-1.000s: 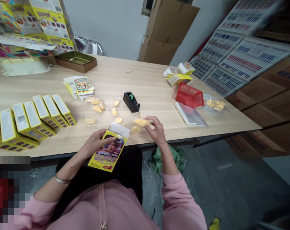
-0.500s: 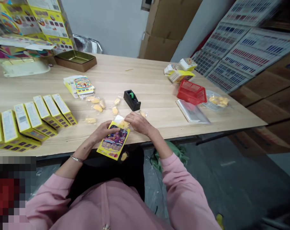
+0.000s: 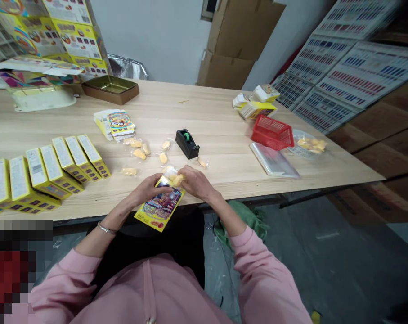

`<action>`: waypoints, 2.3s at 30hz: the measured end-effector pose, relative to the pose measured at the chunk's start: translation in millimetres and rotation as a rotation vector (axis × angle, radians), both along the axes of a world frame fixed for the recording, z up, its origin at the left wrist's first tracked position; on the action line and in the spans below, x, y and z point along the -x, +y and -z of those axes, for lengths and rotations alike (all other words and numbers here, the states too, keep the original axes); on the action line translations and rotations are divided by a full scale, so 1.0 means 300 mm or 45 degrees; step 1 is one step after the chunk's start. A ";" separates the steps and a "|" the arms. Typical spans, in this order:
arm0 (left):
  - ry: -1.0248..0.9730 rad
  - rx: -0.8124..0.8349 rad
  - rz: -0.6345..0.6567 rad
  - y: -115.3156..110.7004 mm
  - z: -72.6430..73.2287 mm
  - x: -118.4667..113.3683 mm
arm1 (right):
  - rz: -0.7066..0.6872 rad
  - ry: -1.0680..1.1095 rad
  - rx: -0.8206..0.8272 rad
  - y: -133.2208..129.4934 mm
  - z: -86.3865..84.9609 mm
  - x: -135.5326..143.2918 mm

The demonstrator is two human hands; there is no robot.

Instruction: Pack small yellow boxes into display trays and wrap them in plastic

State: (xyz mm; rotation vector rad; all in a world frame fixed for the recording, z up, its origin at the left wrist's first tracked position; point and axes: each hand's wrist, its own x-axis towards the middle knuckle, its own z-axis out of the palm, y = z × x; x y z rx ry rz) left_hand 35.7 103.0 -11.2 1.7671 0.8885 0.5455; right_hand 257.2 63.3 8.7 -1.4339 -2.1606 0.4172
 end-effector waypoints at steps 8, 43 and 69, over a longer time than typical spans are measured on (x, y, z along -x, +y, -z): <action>-0.169 0.123 0.026 -0.040 0.020 -0.006 | -0.140 0.140 0.405 -0.047 -0.044 -0.005; -0.423 0.134 -0.147 -0.095 0.026 0.033 | -0.303 -0.311 -0.072 -0.078 -0.073 0.081; -0.242 0.171 -0.197 -0.240 0.068 0.131 | -0.289 0.299 0.404 -0.182 -0.073 0.154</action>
